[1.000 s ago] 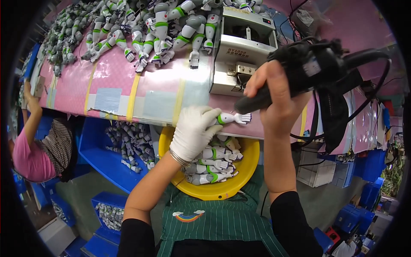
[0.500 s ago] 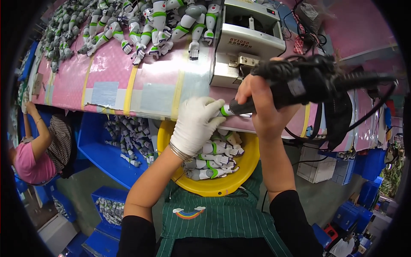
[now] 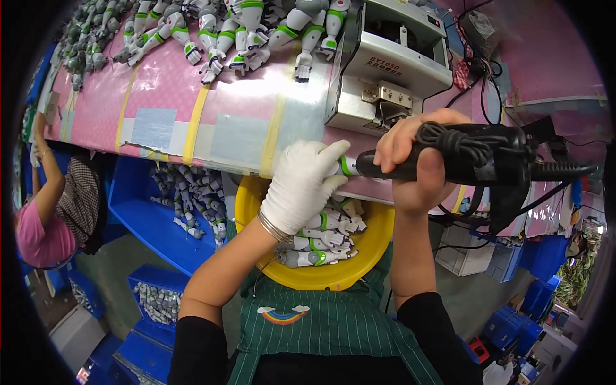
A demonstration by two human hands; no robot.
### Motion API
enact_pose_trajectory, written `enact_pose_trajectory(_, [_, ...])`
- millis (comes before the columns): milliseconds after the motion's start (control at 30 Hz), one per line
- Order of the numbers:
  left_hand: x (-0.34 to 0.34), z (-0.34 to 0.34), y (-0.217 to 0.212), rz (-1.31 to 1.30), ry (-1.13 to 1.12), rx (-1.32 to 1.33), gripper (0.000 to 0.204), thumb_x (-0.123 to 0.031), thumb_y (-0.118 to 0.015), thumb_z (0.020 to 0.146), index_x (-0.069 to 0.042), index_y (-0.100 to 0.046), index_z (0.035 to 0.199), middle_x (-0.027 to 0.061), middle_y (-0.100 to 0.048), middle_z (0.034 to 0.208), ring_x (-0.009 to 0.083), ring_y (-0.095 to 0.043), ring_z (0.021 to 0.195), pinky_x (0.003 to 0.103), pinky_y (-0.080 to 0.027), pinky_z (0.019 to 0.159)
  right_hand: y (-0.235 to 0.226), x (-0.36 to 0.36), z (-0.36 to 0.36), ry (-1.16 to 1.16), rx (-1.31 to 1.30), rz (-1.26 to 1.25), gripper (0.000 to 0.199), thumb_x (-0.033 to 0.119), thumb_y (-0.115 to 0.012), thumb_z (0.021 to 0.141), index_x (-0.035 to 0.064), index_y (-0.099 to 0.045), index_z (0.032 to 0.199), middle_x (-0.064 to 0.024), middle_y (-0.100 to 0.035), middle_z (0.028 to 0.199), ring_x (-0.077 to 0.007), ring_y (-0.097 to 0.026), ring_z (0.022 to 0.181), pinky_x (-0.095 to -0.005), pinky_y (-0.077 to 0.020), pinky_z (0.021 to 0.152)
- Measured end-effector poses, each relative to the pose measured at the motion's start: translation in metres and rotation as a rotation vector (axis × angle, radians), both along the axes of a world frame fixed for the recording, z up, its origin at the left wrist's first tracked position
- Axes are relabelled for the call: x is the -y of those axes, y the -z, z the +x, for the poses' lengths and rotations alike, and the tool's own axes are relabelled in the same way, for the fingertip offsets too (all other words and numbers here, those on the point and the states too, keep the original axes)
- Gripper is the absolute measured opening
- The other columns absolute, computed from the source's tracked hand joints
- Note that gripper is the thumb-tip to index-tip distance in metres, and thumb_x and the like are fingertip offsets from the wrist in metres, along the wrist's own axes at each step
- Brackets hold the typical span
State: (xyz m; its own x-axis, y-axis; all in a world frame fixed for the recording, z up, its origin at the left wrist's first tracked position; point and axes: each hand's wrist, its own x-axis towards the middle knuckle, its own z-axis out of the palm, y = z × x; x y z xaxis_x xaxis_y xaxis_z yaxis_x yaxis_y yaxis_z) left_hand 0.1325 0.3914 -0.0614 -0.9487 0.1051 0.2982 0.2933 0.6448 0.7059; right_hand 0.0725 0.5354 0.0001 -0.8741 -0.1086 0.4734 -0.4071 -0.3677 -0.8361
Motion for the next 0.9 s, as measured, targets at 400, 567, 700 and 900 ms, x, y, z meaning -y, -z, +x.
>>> enact_pose_trajectory(400, [0.004,-0.002,-0.001,-0.036,-0.017,0.014,0.049,-0.014,-0.079,0.070,-0.007,-0.061,0.115,0.0129,-0.060,0.085,0.0349,-0.058,0.085,0.045,-0.046,0.077,-0.012,0.028,0.011,0.368,0.139,0.040,0.016,0.006,-0.056,0.095,-0.0013,-0.050,0.082,-0.0087,-0.053,0.063,-0.0162,-0.052,0.050,-0.0312,-0.0462,0.049])
enact_pose_trajectory(567, [0.010,0.021,-0.006,0.015,0.122,0.080,0.059,-0.018,-0.078,0.074,-0.005,-0.054,0.127,0.0168,-0.062,0.094,0.0387,-0.059,0.092,0.047,-0.047,0.082,-0.019,0.001,0.021,0.102,0.139,0.039,0.019,0.008,-0.057,0.095,-0.0005,-0.048,0.108,-0.0097,-0.053,0.067,-0.0192,-0.054,0.053,-0.0324,-0.0483,0.052])
enact_pose_trajectory(700, [0.051,0.021,-0.026,-0.016,0.285,0.041,0.051,-0.016,-0.076,0.074,-0.003,-0.059,0.119,0.0189,-0.063,0.106,0.0397,-0.059,0.102,0.047,-0.047,0.090,-0.061,-0.015,0.002,0.120,-0.111,-0.010,0.025,0.014,-0.058,0.096,0.0015,-0.048,0.116,-0.0089,-0.053,0.069,-0.0181,-0.053,0.052,-0.0324,-0.0489,0.052])
enact_pose_trajectory(900, [0.209,-0.129,-0.026,-0.806,-0.399,-0.514,0.026,-0.012,-0.066,0.073,-0.016,-0.070,0.098,0.0123,-0.063,0.113,0.0317,-0.060,0.107,0.042,-0.050,0.088,-0.078,0.003,-0.041,0.290,-0.202,0.041,0.015,0.010,-0.063,0.093,-0.0016,-0.057,0.086,-0.0079,-0.056,0.068,-0.0171,-0.058,0.055,-0.0313,-0.0505,0.052])
